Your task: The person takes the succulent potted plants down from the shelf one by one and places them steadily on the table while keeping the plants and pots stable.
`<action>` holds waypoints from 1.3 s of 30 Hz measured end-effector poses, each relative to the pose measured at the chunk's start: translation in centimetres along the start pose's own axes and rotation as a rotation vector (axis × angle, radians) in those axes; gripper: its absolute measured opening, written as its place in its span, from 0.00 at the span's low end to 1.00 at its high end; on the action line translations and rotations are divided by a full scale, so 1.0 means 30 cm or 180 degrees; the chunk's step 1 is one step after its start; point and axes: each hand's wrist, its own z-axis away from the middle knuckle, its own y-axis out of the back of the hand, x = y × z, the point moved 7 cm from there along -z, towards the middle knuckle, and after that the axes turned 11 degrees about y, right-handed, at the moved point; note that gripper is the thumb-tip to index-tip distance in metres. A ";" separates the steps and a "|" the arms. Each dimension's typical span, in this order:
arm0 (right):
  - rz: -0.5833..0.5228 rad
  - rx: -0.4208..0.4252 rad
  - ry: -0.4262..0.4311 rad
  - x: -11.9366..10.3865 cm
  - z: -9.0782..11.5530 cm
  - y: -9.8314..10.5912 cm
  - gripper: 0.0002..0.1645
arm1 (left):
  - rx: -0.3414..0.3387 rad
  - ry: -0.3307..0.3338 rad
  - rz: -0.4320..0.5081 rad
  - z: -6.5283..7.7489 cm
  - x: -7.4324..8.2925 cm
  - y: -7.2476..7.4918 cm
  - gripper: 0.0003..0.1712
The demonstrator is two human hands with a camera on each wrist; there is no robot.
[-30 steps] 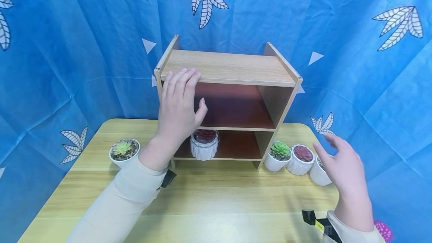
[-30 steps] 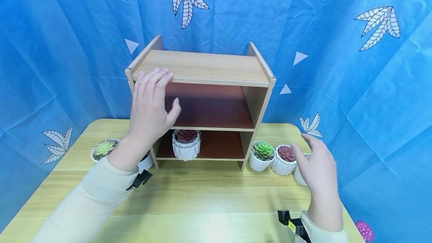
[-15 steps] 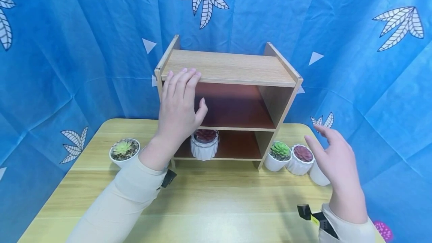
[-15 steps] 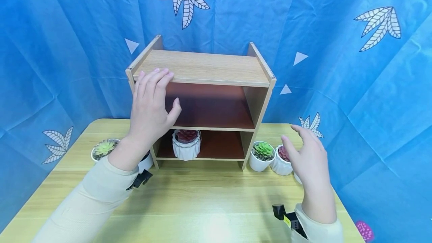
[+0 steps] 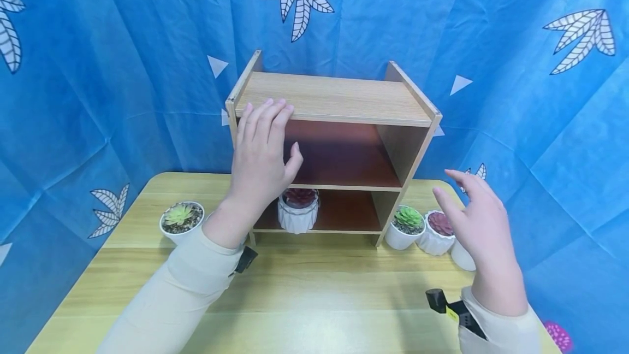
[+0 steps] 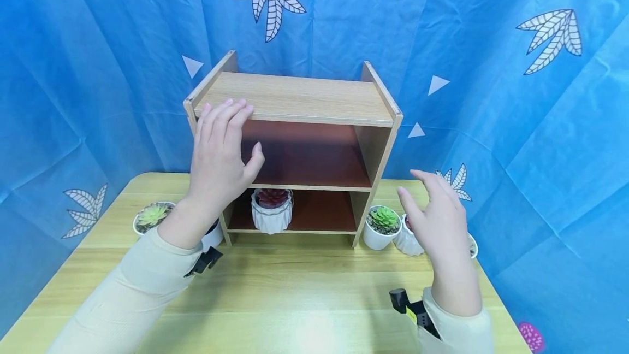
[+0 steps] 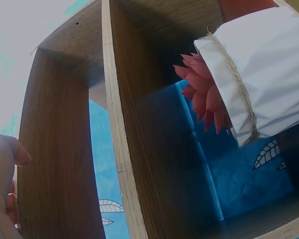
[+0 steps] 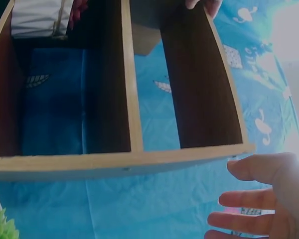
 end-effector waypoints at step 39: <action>-0.0237 0.0423 0.0735 -0.214 -0.105 0.016 0.28 | 0.0005 -0.0004 0.0045 -0.008 -0.007 0.006 0.31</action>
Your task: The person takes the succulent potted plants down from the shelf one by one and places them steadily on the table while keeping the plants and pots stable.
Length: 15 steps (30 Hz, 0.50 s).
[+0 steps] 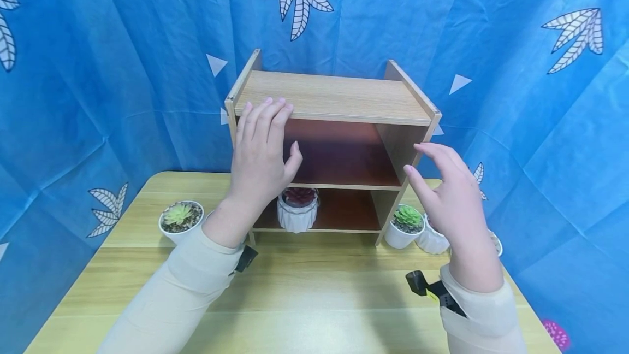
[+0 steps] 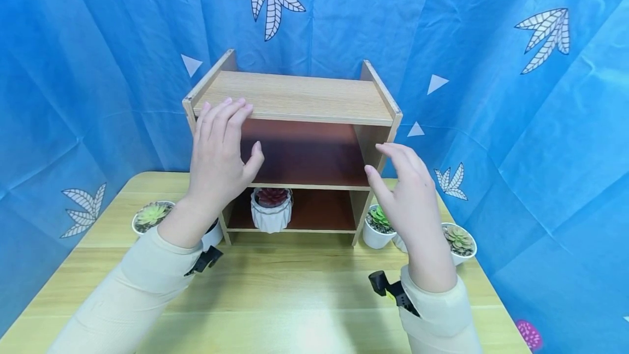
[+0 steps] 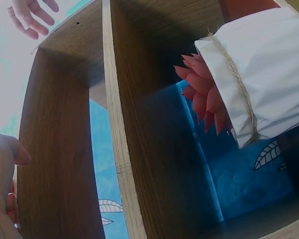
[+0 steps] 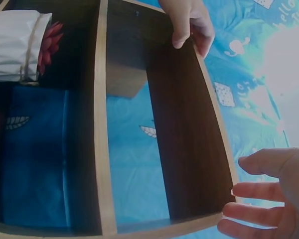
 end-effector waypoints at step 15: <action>-0.0024 0.0270 0.0540 -0.077 -0.053 0.006 0.26 | -0.0003 0.0006 -0.0014 0.005 -0.001 -0.003 0.31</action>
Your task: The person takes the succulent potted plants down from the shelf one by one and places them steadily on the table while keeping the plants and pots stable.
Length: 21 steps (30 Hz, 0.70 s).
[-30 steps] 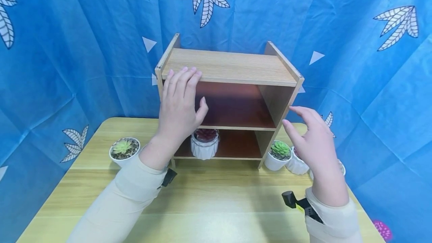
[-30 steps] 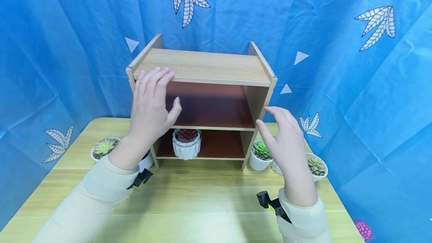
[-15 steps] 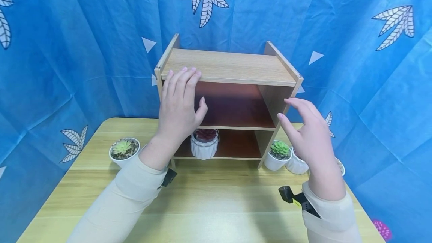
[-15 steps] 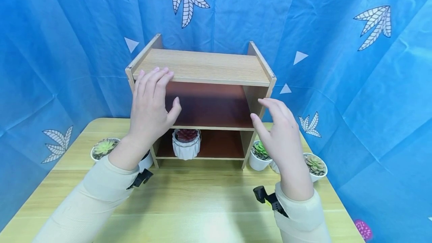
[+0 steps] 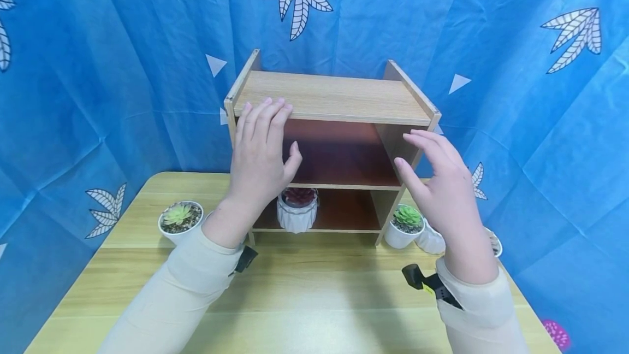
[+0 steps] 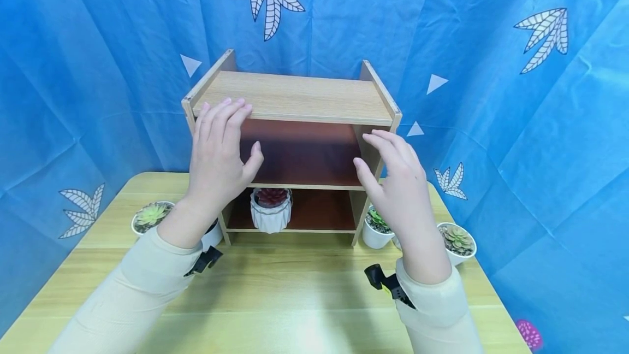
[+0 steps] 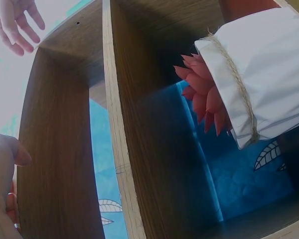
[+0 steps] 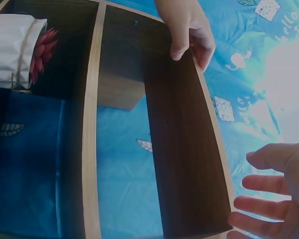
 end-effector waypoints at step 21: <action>-0.0116 0.0449 0.0723 -0.058 -0.120 -0.013 0.23 | 0.0008 -0.0003 -0.0037 0.003 0.004 -0.007 0.32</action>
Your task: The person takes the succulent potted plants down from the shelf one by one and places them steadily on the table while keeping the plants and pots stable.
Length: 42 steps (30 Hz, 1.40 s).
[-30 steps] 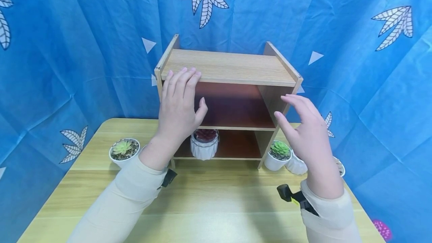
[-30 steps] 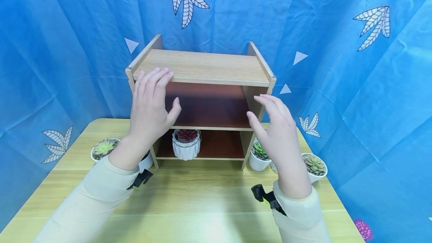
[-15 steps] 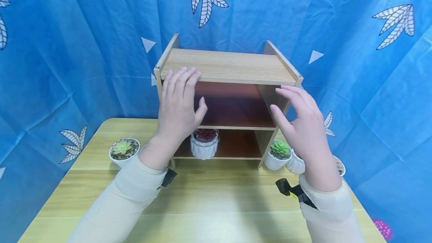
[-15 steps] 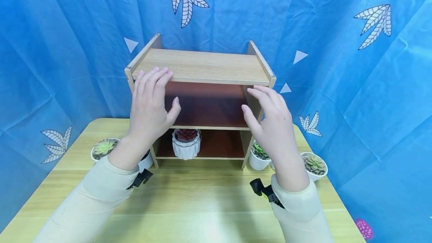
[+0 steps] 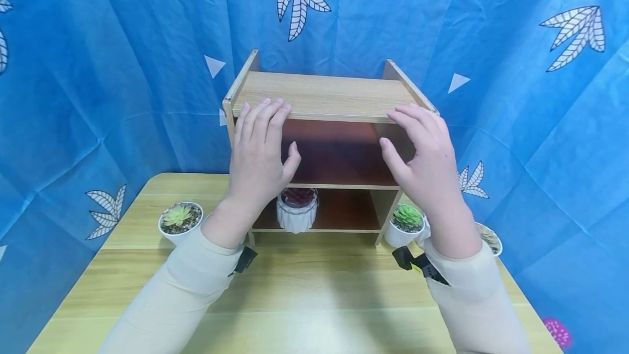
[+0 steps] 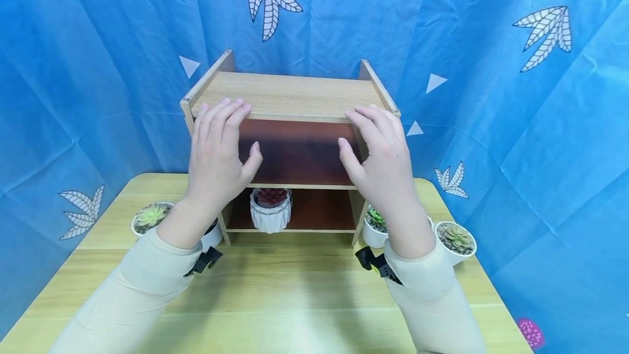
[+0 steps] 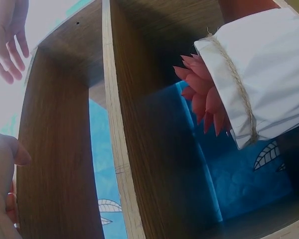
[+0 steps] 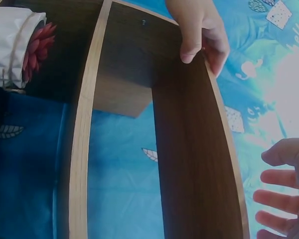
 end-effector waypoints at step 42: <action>0.0413 -0.0397 0.0011 0.020 0.001 -0.103 0.25 | -0.0059 -0.0051 0.0049 0.006 -0.009 -0.001 0.32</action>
